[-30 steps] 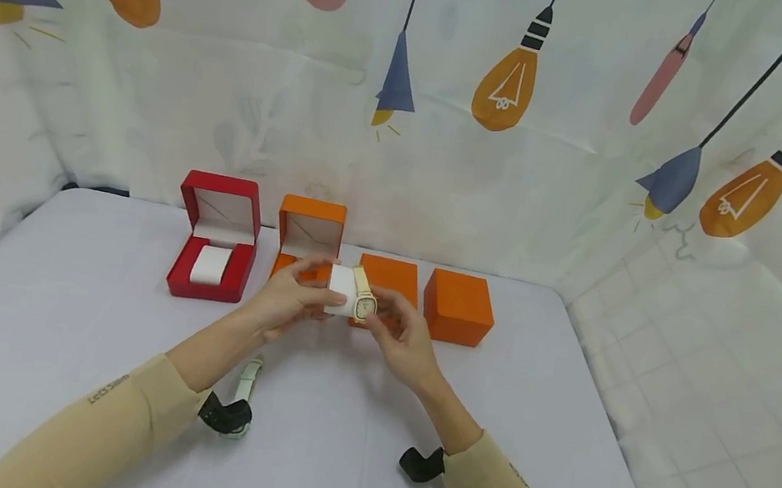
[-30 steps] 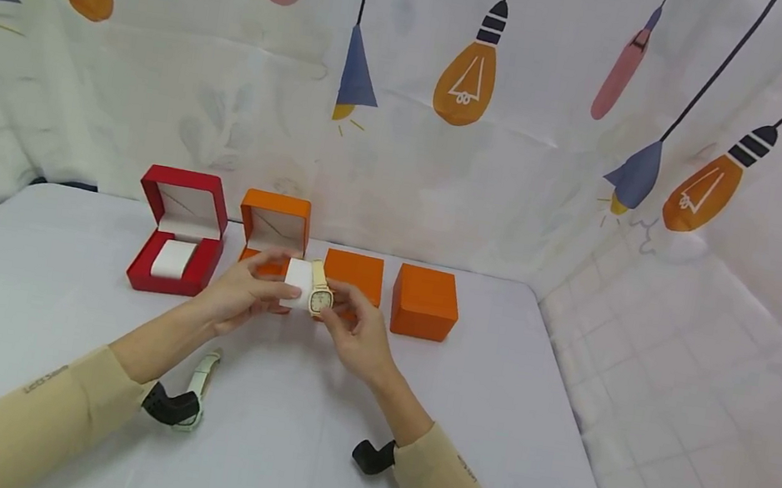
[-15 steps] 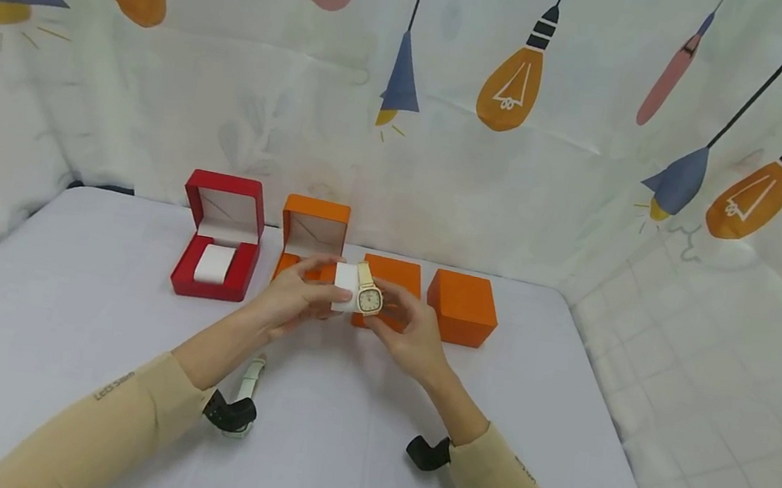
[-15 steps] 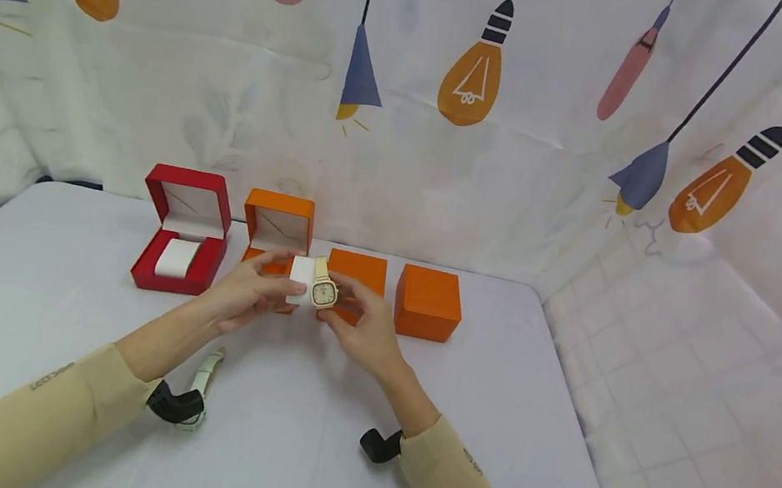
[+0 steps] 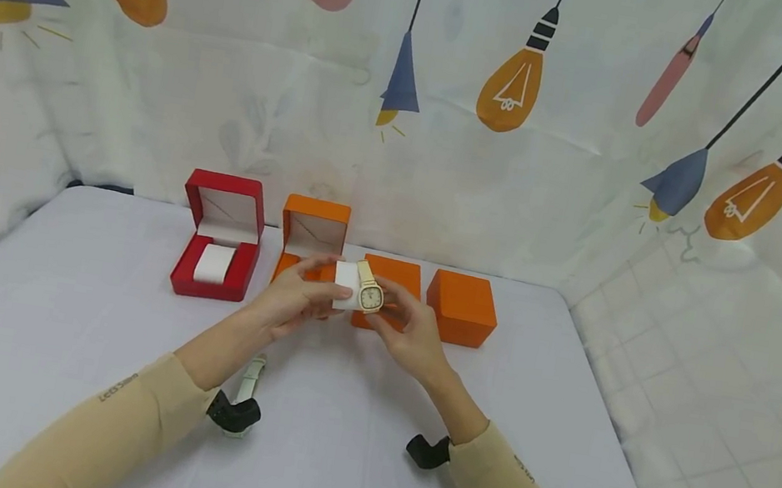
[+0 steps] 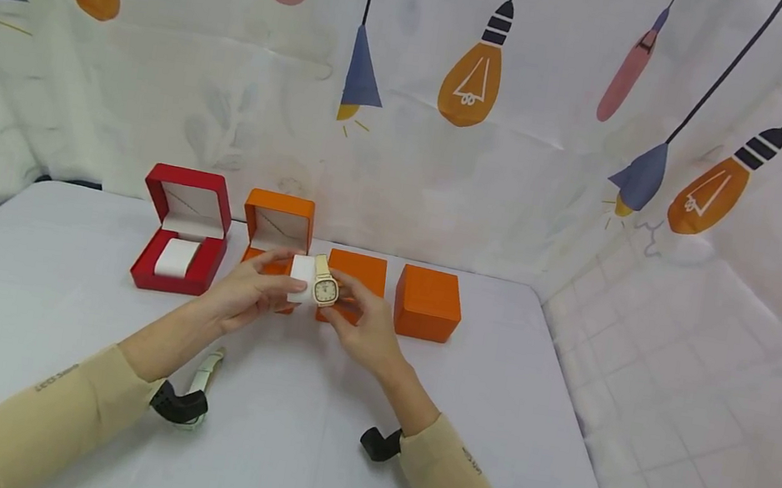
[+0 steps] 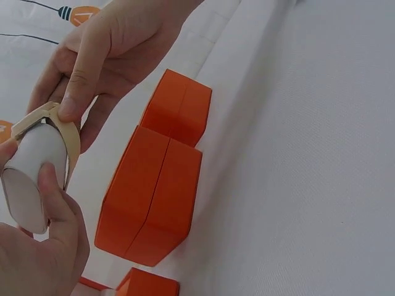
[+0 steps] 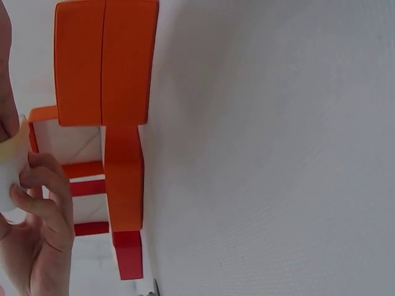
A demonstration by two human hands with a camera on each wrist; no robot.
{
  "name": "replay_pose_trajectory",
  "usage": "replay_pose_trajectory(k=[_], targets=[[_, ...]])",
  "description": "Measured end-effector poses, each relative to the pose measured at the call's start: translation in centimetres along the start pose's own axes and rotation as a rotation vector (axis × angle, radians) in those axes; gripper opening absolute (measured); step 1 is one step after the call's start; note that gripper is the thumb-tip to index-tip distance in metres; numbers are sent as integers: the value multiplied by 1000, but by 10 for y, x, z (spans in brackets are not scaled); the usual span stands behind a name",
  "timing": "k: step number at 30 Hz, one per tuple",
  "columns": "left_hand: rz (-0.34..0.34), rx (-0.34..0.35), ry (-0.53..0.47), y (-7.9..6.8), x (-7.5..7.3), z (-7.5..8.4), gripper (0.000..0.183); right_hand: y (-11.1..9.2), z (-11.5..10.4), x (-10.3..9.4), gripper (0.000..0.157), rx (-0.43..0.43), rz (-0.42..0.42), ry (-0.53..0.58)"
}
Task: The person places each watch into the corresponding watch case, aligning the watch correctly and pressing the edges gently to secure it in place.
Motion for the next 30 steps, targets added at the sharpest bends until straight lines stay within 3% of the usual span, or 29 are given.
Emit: replay_pose_trajectory(k=[5,8,17,24,30], targets=[[-3,10,-6,0,2,-1,73,-3,-22,-3,47,53,28,11],[-7,16,-11,2,4,-2,75,-6,-20,-4,46,66,39,46],[-16,38,-22,4,10,1,75,-10,-21,-7,47,-3,57,82],[-82,55,49,1,12,4,73,-8,-7,-7,53,3,7,89],[-131,75,103,-4,16,6,74,-6,-17,-10,65,22,-110,107]])
Point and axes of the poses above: each hand's wrist, its own y-axis towards the middle knuckle, its own x-axis out of the palm, z = x × y, the point moved 10 cm from there along y, towards the middle knuckle, and after that the axes turned 1 degree about z, right-handed, at the moved point
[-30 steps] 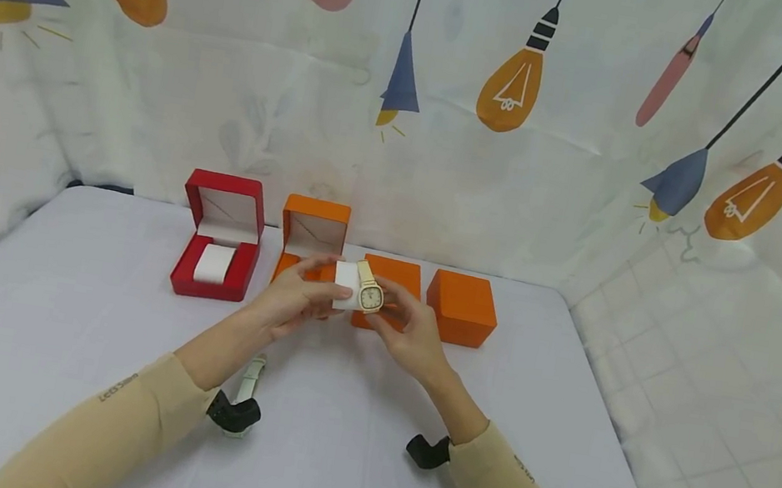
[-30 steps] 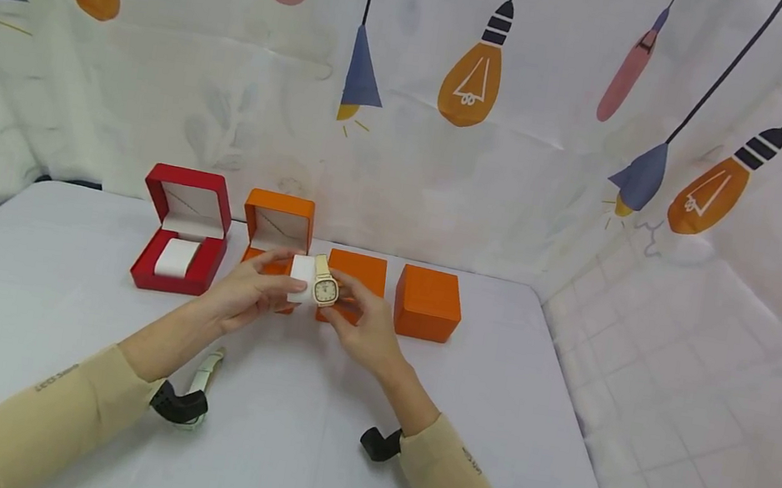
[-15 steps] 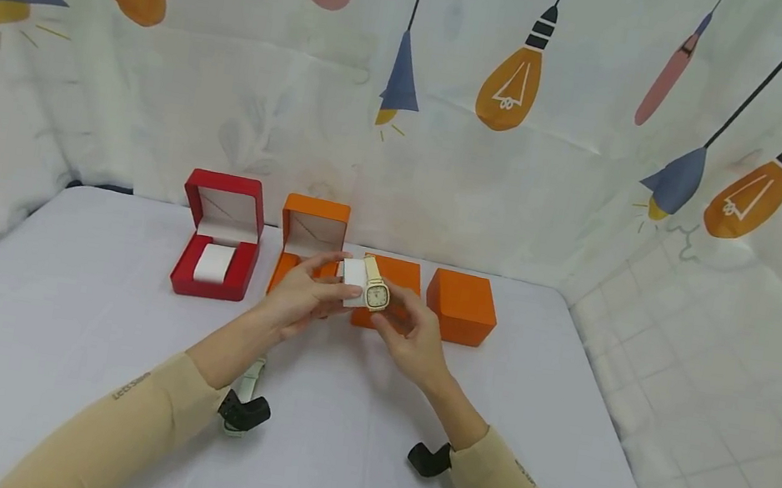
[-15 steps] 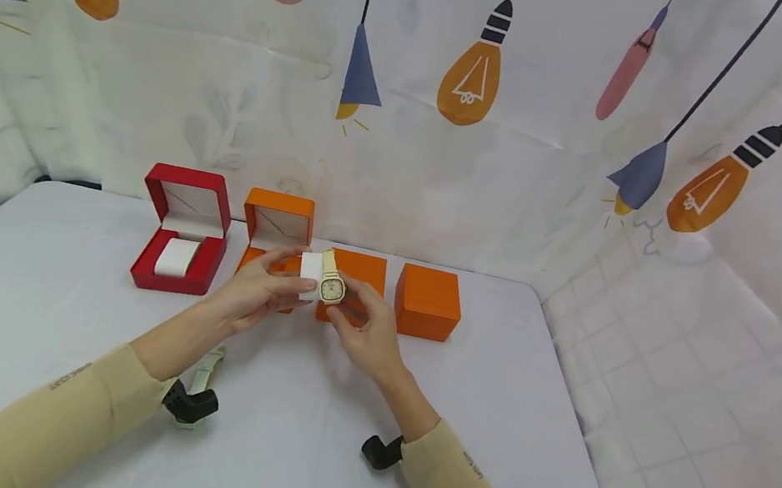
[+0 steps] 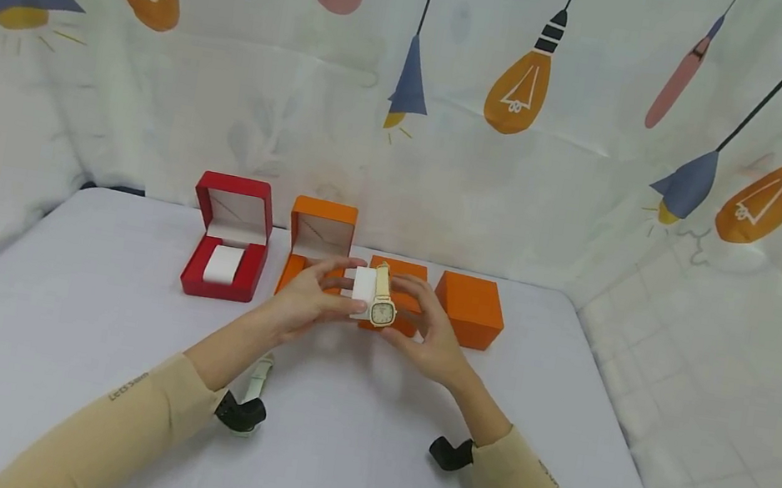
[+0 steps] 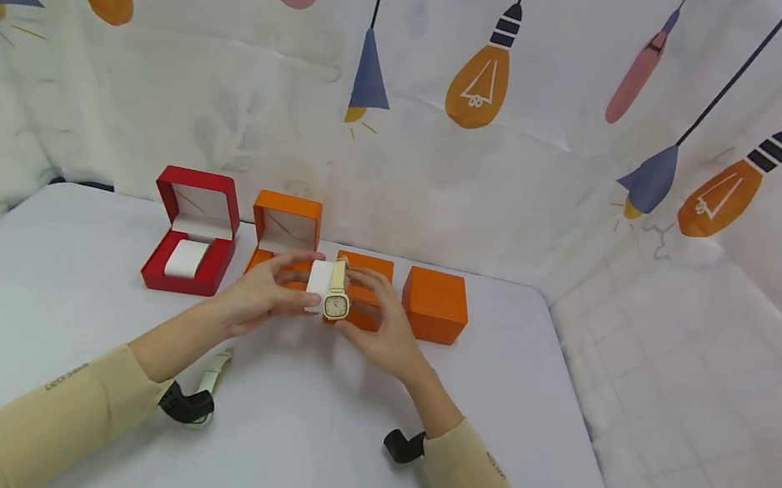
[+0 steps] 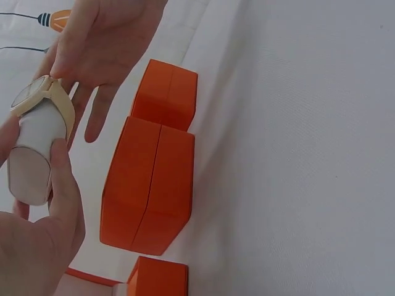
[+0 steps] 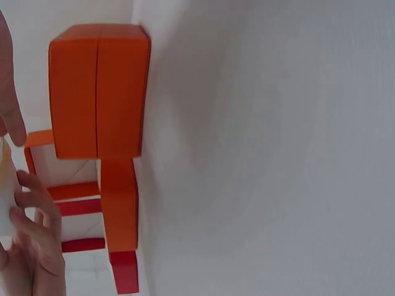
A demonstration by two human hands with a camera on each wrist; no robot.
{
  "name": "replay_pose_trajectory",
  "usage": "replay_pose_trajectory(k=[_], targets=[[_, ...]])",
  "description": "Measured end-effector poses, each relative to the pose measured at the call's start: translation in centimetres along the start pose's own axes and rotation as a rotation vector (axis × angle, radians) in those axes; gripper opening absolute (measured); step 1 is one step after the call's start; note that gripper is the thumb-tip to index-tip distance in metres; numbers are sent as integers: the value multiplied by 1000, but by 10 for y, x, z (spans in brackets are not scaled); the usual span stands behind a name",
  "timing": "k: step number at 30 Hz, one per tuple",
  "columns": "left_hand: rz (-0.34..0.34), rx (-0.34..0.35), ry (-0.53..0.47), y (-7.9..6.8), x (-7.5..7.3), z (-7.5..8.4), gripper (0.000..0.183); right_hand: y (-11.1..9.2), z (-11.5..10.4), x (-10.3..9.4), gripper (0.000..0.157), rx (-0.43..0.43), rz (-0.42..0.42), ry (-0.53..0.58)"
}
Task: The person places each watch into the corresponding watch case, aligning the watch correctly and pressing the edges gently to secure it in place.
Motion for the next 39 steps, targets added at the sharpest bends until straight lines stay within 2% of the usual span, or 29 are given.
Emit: replay_pose_trajectory(k=[5,11,17,25,35,39], targets=[[0,2,40,-2,1,-1,75,-1,-2,0,73,37,-94,49],[-1,6,101,-2,2,-4,78,0,3,1,75,98,-150,123],[-1,33,136,-3,1,-3,78,-1,15,1,79,129,-161,139],[-60,55,159,-8,3,-2,76,-3,43,0,85,177,-164,89],[-46,34,244,-14,-4,-4,71,-3,44,5,87,173,-176,122],[-44,35,242,-14,-6,-5,73,-2,48,7,88,186,-168,93]])
Point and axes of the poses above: each hand's wrist, its own y-axis towards the middle knuckle, its own x-axis out of the palm, z = x × y, the point moved 10 cm from there along y, towards the middle knuckle, and after that the axes turned 1 degree about z, right-handed, at the moved point
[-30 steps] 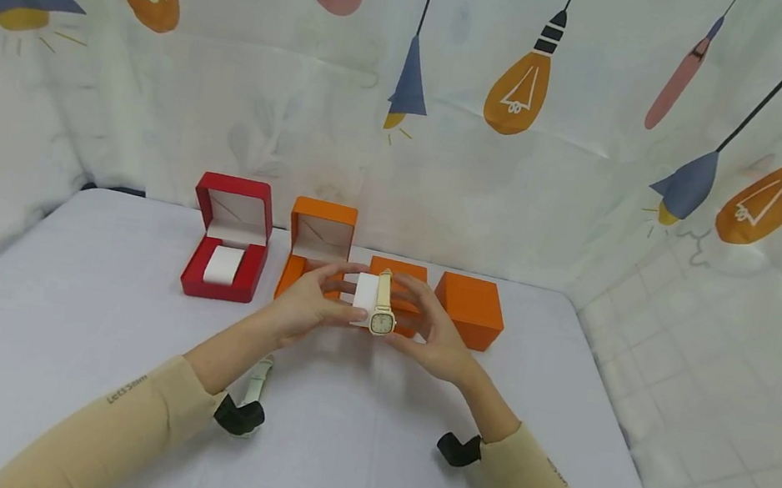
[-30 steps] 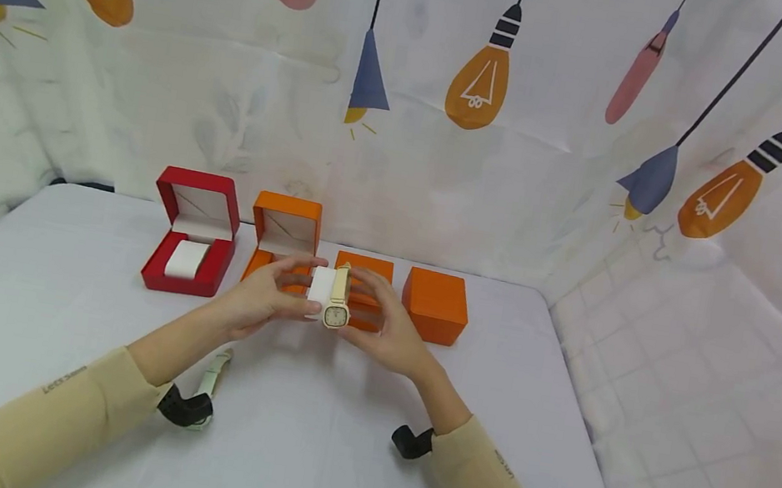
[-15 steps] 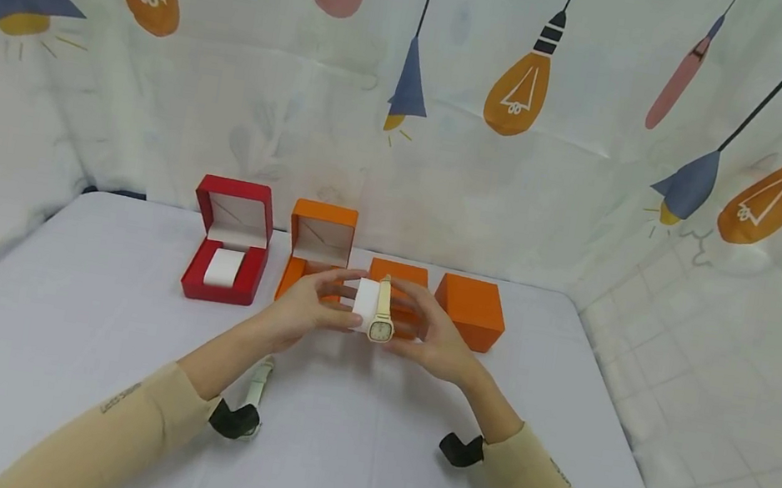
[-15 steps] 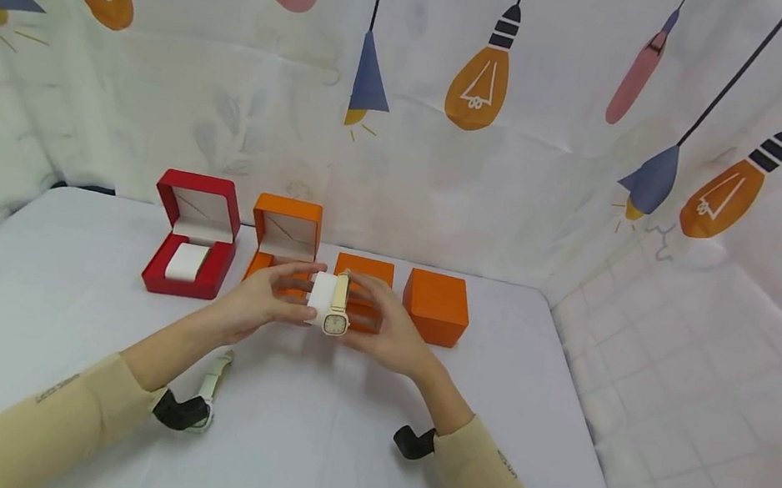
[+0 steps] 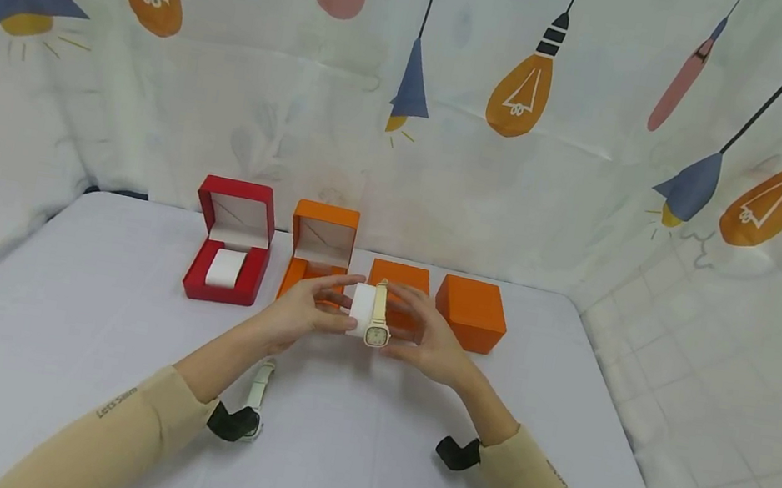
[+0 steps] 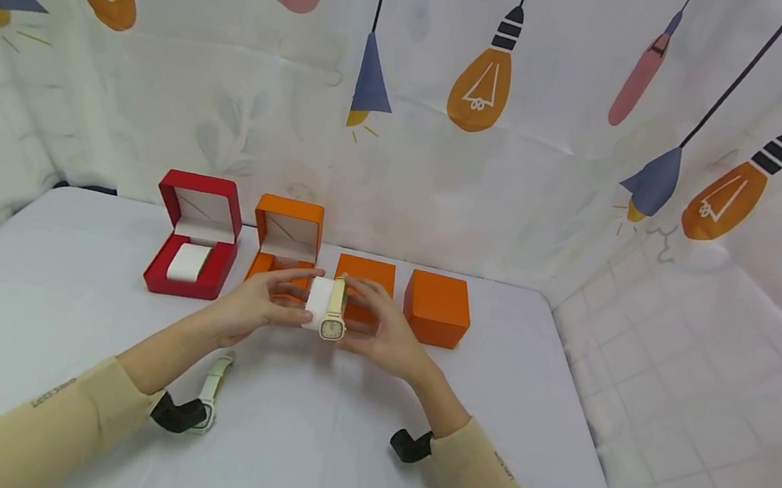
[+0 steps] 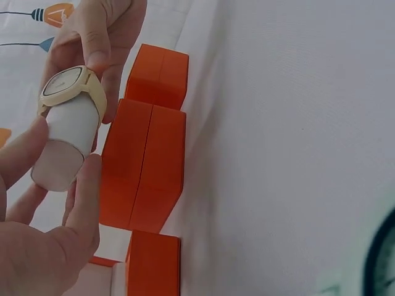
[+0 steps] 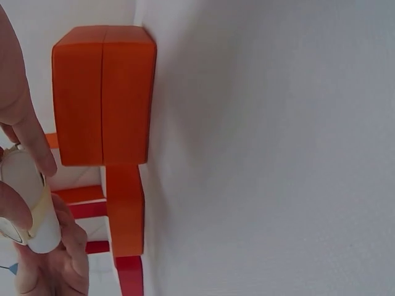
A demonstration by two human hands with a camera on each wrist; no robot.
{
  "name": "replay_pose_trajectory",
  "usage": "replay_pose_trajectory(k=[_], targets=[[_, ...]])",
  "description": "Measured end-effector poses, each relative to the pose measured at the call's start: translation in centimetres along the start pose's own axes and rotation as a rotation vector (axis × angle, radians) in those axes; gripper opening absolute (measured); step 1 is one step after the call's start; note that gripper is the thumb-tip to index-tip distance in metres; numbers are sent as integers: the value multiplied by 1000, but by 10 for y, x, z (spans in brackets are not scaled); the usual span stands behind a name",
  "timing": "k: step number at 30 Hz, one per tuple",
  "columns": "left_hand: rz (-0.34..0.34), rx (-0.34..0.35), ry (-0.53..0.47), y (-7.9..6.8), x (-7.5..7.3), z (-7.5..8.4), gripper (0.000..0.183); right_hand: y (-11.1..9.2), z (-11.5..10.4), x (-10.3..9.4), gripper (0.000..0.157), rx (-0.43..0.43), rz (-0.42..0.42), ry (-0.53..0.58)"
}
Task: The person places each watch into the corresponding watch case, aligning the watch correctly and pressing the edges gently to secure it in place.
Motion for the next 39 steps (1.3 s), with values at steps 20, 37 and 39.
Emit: replay_pose_trajectory(k=[20,37,39], targets=[[6,18,-54,5,9,11,72,3,-12,-13,84,-52,69,-42],[-39,19,14,-1,5,7,73,-1,-7,-7,86,-29,-51,98],[-40,15,2,-2,4,6,74,1,-8,-6,84,-36,-44,93]])
Point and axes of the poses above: each hand's wrist, its own y-axis towards the middle knuckle, its own x-axis out of the palm, z = x × y, the point moved 10 cm from there along y, towards the middle knuckle, and after that the axes turned 1 degree about z, right-handed, at the moved point
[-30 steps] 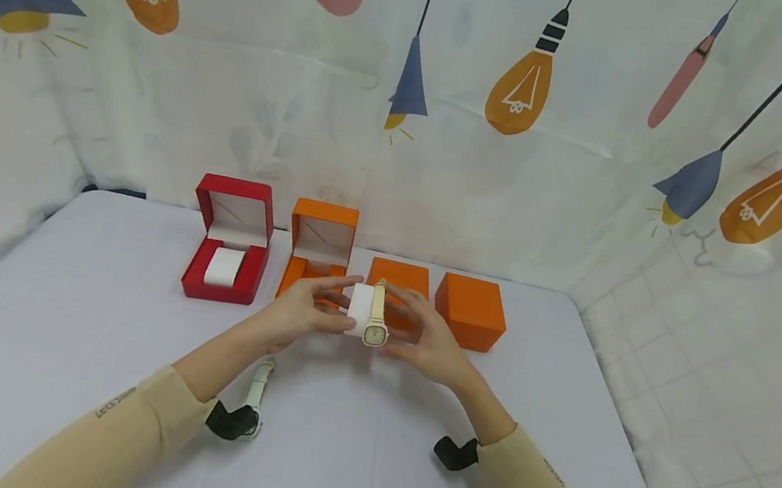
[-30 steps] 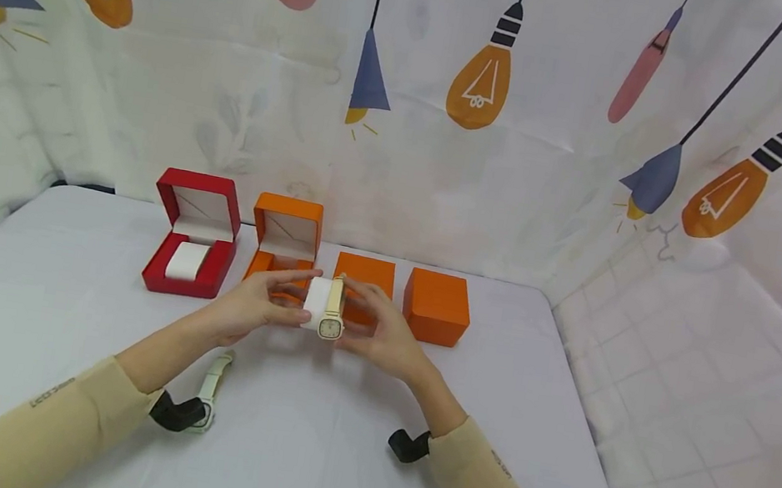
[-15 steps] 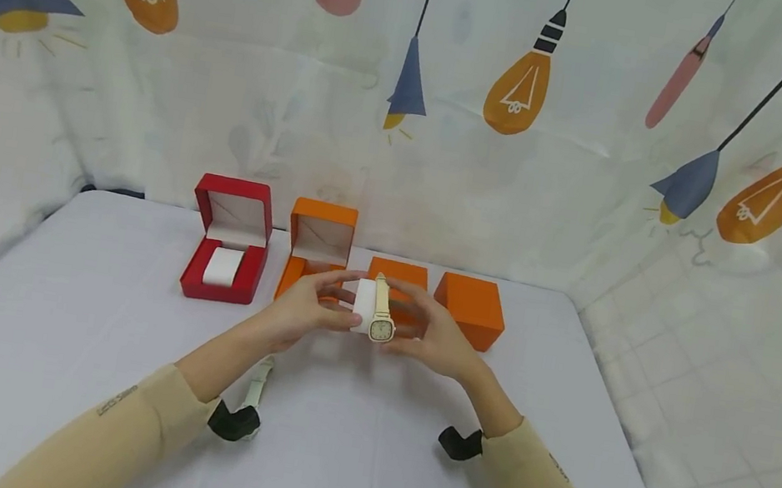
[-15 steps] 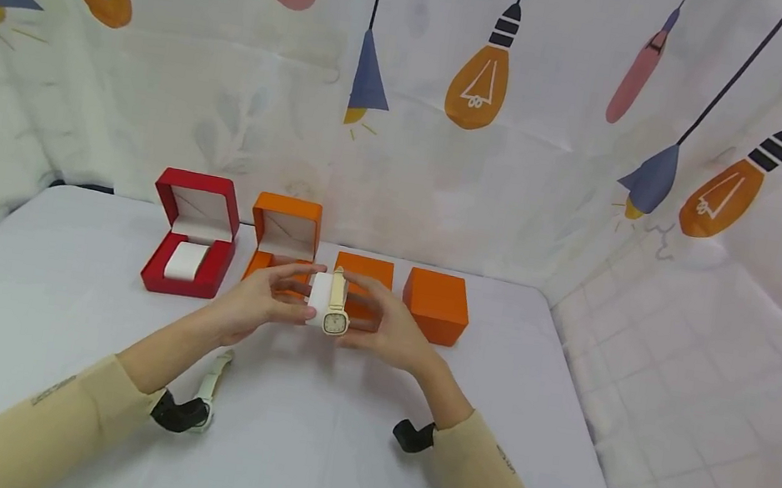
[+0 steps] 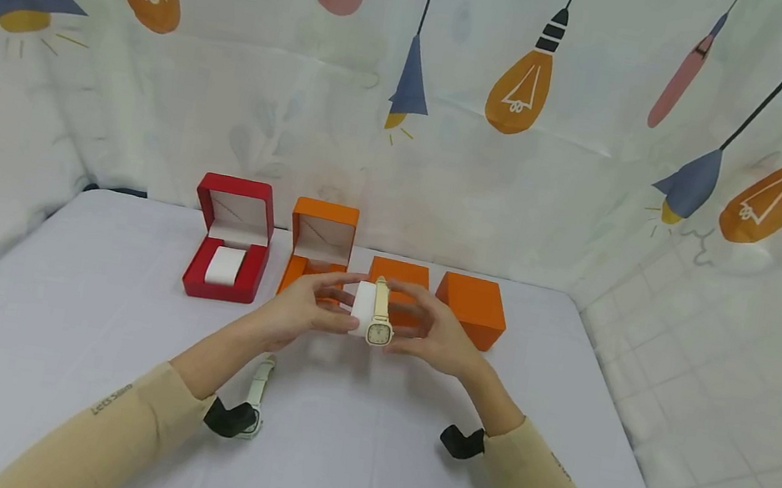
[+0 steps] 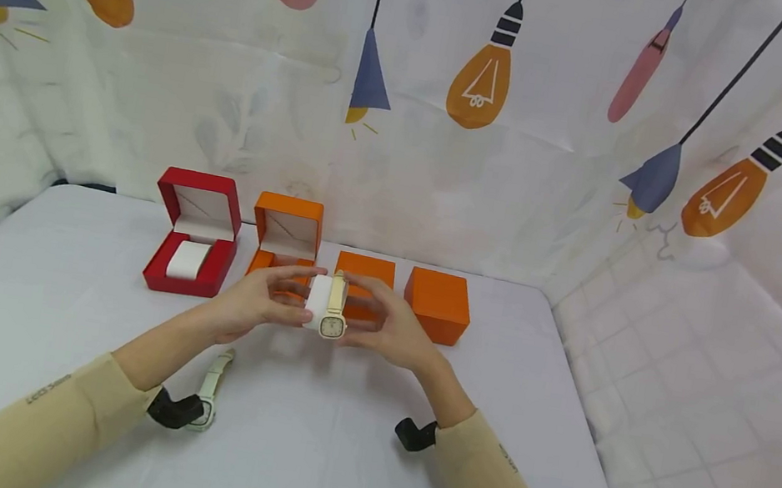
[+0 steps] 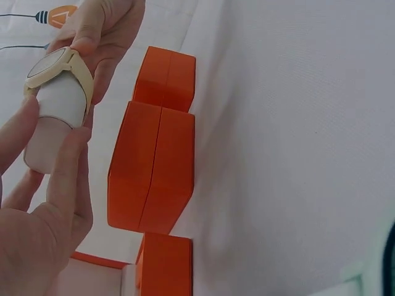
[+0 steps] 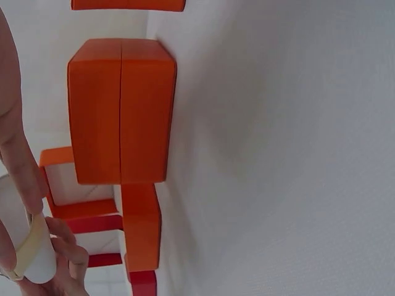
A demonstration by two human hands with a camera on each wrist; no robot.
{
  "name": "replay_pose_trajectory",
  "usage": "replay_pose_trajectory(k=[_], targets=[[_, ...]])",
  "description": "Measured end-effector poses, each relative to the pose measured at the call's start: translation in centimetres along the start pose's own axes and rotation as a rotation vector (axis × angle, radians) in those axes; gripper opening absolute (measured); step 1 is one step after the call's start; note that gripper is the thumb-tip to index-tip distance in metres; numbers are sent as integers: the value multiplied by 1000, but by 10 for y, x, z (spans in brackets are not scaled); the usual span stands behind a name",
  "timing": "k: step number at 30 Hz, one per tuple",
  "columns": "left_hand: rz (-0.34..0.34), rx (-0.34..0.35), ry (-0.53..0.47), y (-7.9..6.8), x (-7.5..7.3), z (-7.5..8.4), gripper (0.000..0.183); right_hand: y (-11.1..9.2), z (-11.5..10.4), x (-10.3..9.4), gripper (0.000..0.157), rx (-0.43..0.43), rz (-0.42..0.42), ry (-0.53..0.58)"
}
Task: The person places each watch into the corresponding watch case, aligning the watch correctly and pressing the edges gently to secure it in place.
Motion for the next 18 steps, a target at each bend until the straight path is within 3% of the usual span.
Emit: replay_pose_trajectory(k=[9,18], targets=[[0,5,-61,2,5,-4,74,2,0,6,80,13,6,-36],[11,-6,-83,2,4,-9,66,2,0,11,83,-36,-30,-69]])
Point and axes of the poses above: each hand's wrist, its own y-axis towards the middle knuckle, its own x-axis out of the palm, z = x × y, the point moved 10 cm from there along y, towards the middle knuckle, and after that the axes turned 1 degree about z, right-handed, at the moved point
